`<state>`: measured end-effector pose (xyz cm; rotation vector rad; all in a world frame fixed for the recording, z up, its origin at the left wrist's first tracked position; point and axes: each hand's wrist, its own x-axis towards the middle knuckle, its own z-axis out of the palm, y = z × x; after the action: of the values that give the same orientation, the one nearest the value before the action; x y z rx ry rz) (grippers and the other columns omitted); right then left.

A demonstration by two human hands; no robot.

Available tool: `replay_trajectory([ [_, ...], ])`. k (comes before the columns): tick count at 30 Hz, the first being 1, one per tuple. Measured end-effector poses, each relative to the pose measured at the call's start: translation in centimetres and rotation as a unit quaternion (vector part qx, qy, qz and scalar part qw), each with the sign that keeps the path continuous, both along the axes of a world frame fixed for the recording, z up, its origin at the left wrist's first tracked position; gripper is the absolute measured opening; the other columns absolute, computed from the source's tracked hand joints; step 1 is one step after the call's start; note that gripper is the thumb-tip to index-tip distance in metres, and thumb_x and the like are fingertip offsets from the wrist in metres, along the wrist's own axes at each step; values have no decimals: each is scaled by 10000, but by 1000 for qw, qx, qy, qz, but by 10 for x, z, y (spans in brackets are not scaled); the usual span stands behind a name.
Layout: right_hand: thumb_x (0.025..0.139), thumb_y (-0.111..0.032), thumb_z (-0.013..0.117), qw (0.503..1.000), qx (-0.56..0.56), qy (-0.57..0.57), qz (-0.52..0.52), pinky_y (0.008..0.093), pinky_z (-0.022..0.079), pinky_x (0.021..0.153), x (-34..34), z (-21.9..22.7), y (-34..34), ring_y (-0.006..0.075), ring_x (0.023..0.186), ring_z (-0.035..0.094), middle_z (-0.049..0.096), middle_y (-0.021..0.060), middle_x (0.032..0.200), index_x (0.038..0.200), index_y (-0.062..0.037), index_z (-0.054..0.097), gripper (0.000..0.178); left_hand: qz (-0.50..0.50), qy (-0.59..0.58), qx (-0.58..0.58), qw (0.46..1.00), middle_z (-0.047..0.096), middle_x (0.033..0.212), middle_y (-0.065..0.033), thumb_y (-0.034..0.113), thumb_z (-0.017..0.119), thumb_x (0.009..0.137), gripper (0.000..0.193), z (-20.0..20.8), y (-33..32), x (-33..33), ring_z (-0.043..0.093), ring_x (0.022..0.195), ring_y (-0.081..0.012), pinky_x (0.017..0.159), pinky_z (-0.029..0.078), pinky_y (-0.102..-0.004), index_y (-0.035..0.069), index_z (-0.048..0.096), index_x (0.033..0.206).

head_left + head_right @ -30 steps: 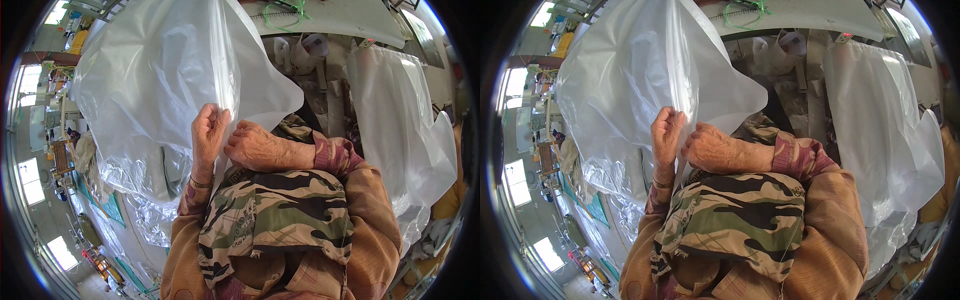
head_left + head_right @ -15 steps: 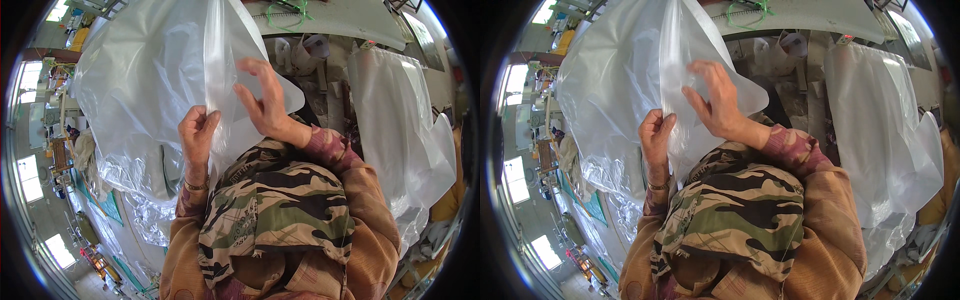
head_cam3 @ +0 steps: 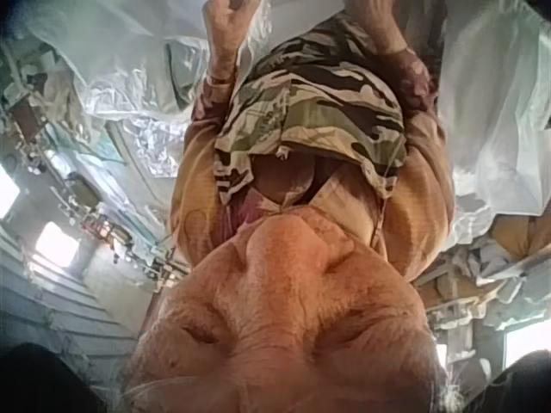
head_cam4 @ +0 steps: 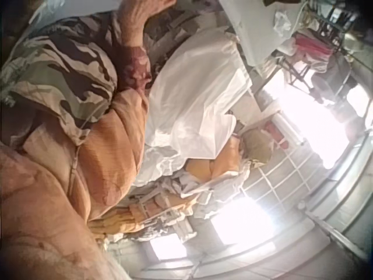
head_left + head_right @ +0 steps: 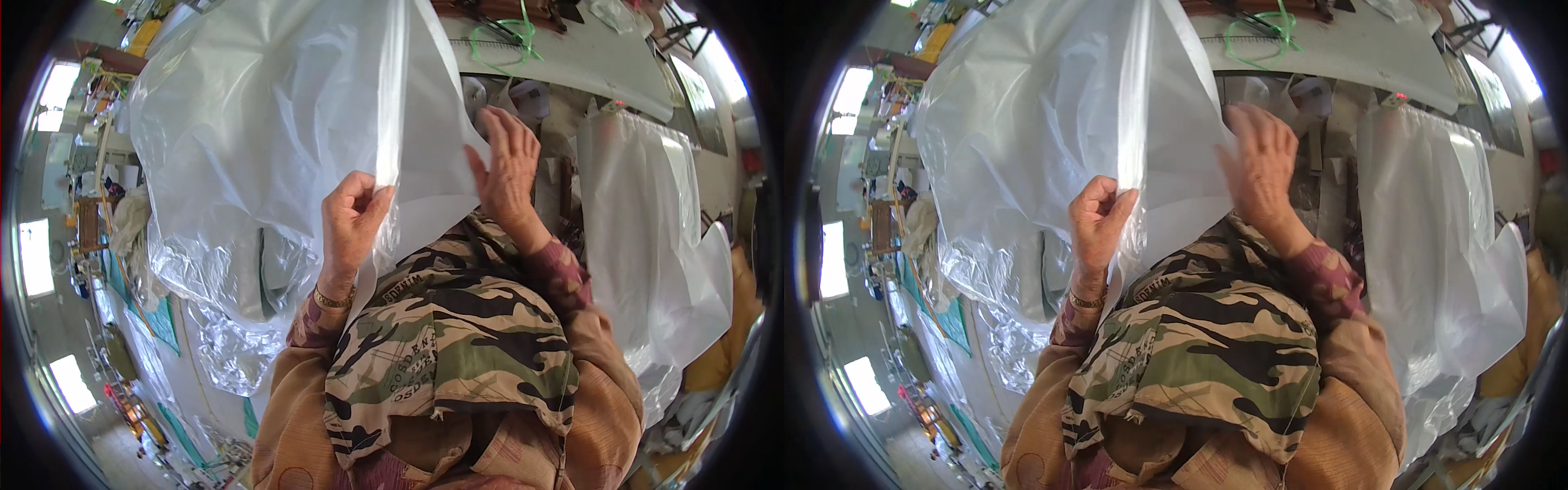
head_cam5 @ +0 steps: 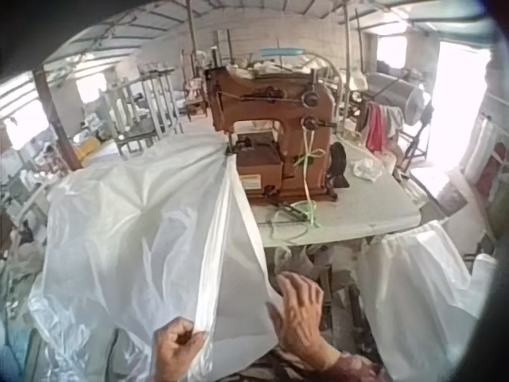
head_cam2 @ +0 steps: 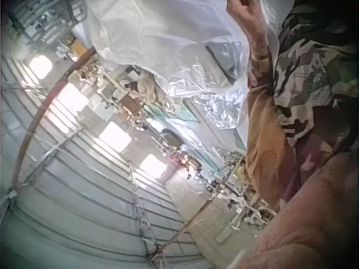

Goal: Sewing edges of large white plastic sheets using an industrial sewing machine in a manufacturing environment.

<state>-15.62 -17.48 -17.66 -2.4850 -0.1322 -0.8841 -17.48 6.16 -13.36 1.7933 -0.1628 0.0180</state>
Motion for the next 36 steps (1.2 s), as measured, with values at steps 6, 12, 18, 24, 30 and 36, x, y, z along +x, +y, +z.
replay_trajectory([
  [6,842,-94,684,975,6,154,160,446,447,860,-20,8,-1,323,880,612,605,115,849,938,-45,616,128,-17,-45,102,994,476,661,66,8,673,904,165,8,-15,-4,411,597,-1,528,352,-184,18,543,803],
  [12,824,-113,683,919,38,114,375,422,460,784,-28,42,39,304,742,625,593,89,721,835,-65,556,136,-46,-86,153,983,527,700,-92,-26,636,887,99,17,-16,-5,499,588,-165,563,425,-274,5,542,877],
  [18,799,-113,681,872,-8,171,459,389,461,776,-34,46,51,276,736,648,638,78,731,876,-55,554,159,-81,-83,113,987,532,724,-108,-68,560,906,84,18,-6,-2,497,622,-153,603,426,-265,-4,571,960],
  [24,809,-142,663,878,-54,87,468,358,466,751,-32,44,62,224,717,639,624,58,719,826,-74,560,125,-39,-1,47,998,536,742,-12,46,550,981,83,26,2,-10,446,698,-59,603,391,-230,-21,582,943],
  [30,855,-176,705,871,323,33,369,356,484,778,6,-3,64,267,838,613,616,103,883,1018,-29,591,247,11,-126,165,978,566,689,-21,20,645,917,67,52,24,-6,468,604,-55,543,389,-224,-33,617,887],
  [36,822,-279,732,847,227,272,397,412,505,895,94,-21,185,331,999,638,658,170,1111,1164,-45,651,422,-62,-189,288,937,576,676,-53,12,647,907,49,142,39,6,512,588,-79,550,424,-251,-35,632,909],
])
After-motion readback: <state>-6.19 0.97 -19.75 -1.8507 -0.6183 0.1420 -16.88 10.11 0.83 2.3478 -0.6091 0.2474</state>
